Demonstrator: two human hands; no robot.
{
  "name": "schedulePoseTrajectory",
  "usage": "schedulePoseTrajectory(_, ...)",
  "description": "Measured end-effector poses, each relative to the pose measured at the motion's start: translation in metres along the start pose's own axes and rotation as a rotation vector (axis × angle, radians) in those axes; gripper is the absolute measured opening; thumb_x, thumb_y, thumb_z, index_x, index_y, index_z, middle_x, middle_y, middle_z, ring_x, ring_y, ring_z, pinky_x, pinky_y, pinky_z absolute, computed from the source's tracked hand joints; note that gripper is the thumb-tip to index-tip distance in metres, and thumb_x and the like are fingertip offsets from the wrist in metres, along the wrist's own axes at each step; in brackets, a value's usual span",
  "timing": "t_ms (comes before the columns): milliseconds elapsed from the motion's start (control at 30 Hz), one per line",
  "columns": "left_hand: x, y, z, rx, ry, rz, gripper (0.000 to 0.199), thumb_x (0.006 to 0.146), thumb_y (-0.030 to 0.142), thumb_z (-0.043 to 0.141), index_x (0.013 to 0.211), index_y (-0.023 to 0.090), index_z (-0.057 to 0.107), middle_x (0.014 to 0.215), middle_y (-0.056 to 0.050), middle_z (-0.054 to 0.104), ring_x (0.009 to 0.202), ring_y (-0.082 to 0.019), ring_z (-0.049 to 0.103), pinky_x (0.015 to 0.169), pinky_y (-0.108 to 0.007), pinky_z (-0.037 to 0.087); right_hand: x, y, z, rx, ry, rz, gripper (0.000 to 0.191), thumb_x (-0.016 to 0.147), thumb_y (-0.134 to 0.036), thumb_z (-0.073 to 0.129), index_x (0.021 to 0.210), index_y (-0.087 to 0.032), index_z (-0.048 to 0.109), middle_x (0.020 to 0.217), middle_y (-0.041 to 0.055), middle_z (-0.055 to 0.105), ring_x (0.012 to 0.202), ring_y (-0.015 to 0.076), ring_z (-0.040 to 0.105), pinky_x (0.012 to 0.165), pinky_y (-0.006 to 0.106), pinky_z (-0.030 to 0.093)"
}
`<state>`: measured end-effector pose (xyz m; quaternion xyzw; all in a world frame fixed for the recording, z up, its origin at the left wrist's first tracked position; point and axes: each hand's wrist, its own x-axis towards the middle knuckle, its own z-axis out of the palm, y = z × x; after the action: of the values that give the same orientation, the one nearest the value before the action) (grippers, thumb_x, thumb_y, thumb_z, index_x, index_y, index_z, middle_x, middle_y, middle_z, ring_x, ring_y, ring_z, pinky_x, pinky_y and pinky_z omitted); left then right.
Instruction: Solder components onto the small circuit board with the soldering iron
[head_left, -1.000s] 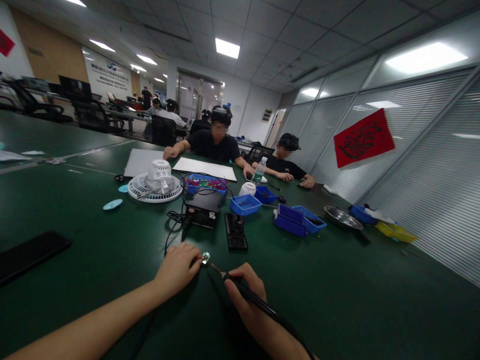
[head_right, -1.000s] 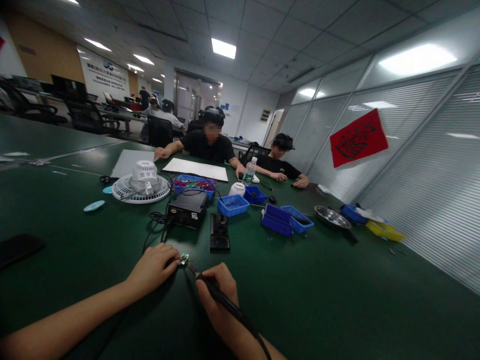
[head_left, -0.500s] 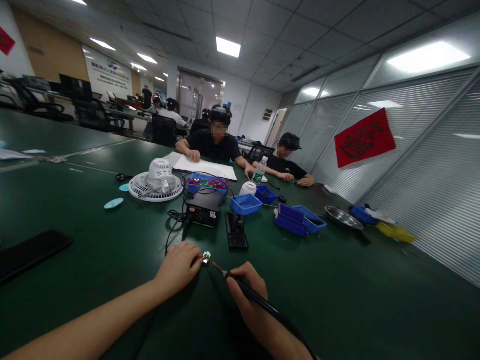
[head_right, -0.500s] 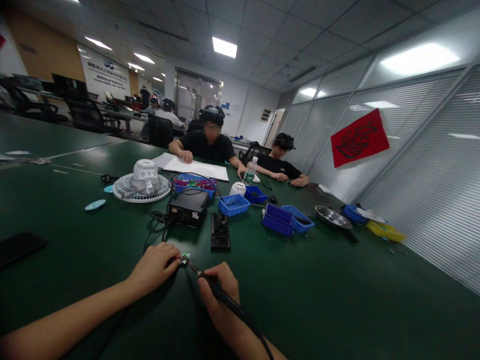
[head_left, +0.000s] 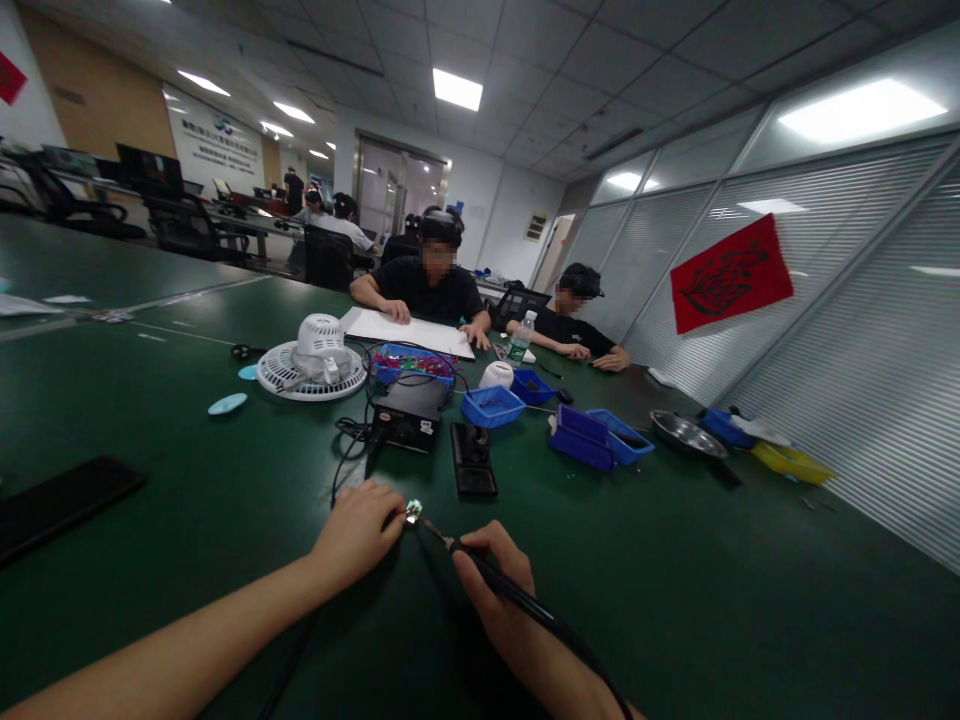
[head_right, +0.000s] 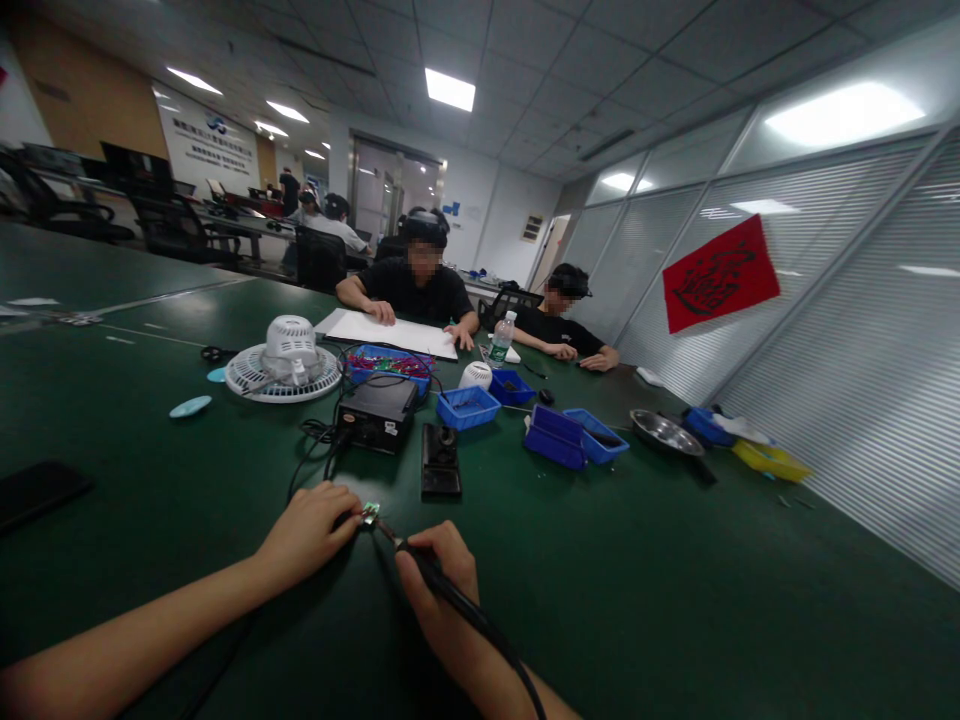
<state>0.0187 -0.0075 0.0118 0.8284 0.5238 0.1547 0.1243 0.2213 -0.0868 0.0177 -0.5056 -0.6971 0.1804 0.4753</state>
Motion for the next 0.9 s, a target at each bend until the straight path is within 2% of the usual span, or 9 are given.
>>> schedulePoseTrajectory(900, 0.0006, -0.0002, 0.0009, -0.008, 0.004, 0.003, 0.020, 0.088, 0.029, 0.046, 0.081, 0.023, 0.064, 0.087, -0.001, 0.066, 0.090, -0.020, 0.054, 0.073, -0.031, 0.030, -0.0035, 0.0002, 0.0020, -0.012, 0.011, 0.068, 0.010, 0.086, -0.028, 0.059, 0.079, -0.021, 0.059, 0.071, -0.0013, 0.058, 0.063, 0.0148, 0.056, 0.060, 0.025, 0.042)
